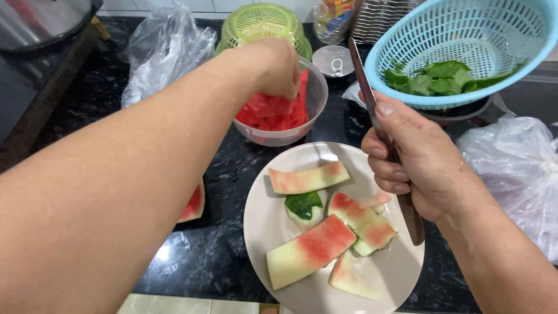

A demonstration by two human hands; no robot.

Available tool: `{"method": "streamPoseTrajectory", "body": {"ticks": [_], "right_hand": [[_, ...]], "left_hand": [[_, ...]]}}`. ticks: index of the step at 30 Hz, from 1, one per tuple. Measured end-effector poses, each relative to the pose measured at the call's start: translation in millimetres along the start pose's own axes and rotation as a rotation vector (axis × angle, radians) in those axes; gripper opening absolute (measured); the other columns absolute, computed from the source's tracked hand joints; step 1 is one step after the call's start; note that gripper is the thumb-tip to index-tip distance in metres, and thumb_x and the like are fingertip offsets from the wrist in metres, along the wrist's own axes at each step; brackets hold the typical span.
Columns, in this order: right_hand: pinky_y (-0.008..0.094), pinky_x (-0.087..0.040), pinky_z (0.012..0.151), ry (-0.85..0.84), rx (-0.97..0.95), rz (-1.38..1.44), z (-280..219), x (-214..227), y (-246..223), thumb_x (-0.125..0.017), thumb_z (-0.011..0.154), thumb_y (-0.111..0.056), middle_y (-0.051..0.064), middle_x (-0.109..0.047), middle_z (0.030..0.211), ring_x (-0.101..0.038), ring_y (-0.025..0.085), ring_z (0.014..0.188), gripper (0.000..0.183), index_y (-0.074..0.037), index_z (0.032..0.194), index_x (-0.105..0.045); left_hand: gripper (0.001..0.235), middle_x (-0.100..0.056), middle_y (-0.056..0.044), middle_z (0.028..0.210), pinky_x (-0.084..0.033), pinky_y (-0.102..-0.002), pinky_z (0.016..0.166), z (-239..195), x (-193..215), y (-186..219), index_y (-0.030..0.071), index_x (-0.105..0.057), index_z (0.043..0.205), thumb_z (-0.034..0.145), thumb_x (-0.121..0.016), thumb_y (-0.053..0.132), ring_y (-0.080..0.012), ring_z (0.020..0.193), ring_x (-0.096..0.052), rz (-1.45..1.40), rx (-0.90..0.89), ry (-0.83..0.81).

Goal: Cutting a watermelon into small pieces and removing the rind using a knife.

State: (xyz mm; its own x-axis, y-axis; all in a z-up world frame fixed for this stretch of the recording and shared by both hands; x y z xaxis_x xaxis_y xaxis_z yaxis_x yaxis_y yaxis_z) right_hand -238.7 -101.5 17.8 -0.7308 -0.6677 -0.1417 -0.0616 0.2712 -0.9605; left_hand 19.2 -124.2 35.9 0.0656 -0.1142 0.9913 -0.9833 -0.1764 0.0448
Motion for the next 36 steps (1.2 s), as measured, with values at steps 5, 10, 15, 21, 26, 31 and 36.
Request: {"method": "streamPoseTrajectory", "body": {"ticks": [5,10,15,21,26,31,36], "right_hand": [[0.02,-0.021,0.034,0.065,-0.029,-0.012,-1.2,0.7,-1.4,-0.044,0.105,-0.037,-0.003,-0.043,0.064,-0.028,0.004,0.043,0.037,-0.024,0.137,-0.058],[0.021,-0.02,0.034,0.096,-0.089,-0.01,1.9,-3.2,4.0,-0.043,0.102,-0.036,-0.003,-0.041,0.064,-0.027,0.004,0.042,0.037,-0.024,0.135,-0.057],[0.021,-0.027,0.04,-0.012,-0.107,0.048,-0.9,-21.6,2.5,-0.054,0.098,-0.015,-0.001,-0.052,0.075,-0.034,0.004,0.048,0.043,-0.014,0.141,-0.056],[0.026,-0.037,0.043,0.035,-0.146,0.012,-13.2,-47.8,3.2,-0.051,0.096,-0.009,0.005,-0.063,0.083,-0.043,0.008,0.052,0.042,-0.006,0.137,-0.057],[0.03,-0.035,0.042,-0.031,-0.144,-0.207,-15.2,-52.4,29.7,-0.046,0.108,-0.022,0.013,-0.061,0.079,-0.042,0.015,0.05,0.039,-0.021,0.145,-0.057],[0.028,-0.029,0.042,0.054,-0.226,-0.183,-45.2,-94.0,17.5,-0.046,0.102,-0.02,0.008,-0.057,0.076,-0.037,0.011,0.049,0.032,-0.015,0.132,-0.055],[0.027,-0.025,0.04,0.056,-0.231,-0.176,-52.0,-80.7,27.0,-0.048,0.101,-0.017,0.008,-0.056,0.078,-0.034,0.01,0.049,0.032,-0.016,0.131,-0.057]], "left_hand": [[0.038,-0.073,-0.01,0.113,-0.056,-0.044,0.088,-20.4,4.5,20.8,0.021,-0.077,0.118,0.084,-0.084,0.038,-0.0298,0.103,-0.069,0.185,-0.078,-0.187],[0.036,-0.084,-0.008,0.094,-0.059,-0.039,0.083,-20.5,-5.0,-9.5,0.016,-0.076,0.116,0.092,-0.068,0.041,-0.0194,0.087,-0.081,-0.276,0.063,-0.216],[0.035,-0.078,-0.007,0.094,-0.059,-0.037,0.08,-39.2,-3.3,-35.6,0.017,-0.08,0.114,0.088,-0.073,0.039,-0.0194,0.083,-0.074,-0.415,-0.007,0.061],[0.042,-0.077,-0.009,0.105,-0.058,-0.035,0.085,-95.1,4.2,-84.7,0.017,-0.077,0.115,0.081,-0.081,0.042,-0.0196,0.093,-0.074,-0.539,0.109,0.383],[0.05,-0.075,-0.012,0.111,-0.057,-0.037,0.085,-151.1,-2.4,-97.4,0.02,-0.073,0.121,0.078,-0.085,0.042,-0.0238,0.097,-0.073,-0.535,0.178,0.445],[0.036,-0.075,-0.008,0.113,-0.056,-0.041,0.091,-175.5,-15.9,-49.0,0.028,-0.078,0.119,0.087,-0.071,0.043,-0.0259,0.103,-0.071,-0.446,0.137,0.528],[0.037,-0.069,-0.002,0.122,-0.024,-0.072,0.108,-146.3,-30.2,2.6,0.027,-0.073,0.118,0.1,-0.044,0.044,-0.0287,0.123,-0.057,-0.127,0.048,0.295]]}}
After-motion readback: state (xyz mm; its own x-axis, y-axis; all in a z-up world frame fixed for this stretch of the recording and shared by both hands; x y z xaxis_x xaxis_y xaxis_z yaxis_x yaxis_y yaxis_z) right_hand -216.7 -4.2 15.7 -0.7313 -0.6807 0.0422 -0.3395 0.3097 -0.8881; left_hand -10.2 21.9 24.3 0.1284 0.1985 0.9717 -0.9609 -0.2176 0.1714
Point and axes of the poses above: each hand's wrist, its own z-axis towards the middle knuckle, its own x-axis out of the back of the hand, y = z × x, the point moved 3 cm from there along z, towards the middle knuckle
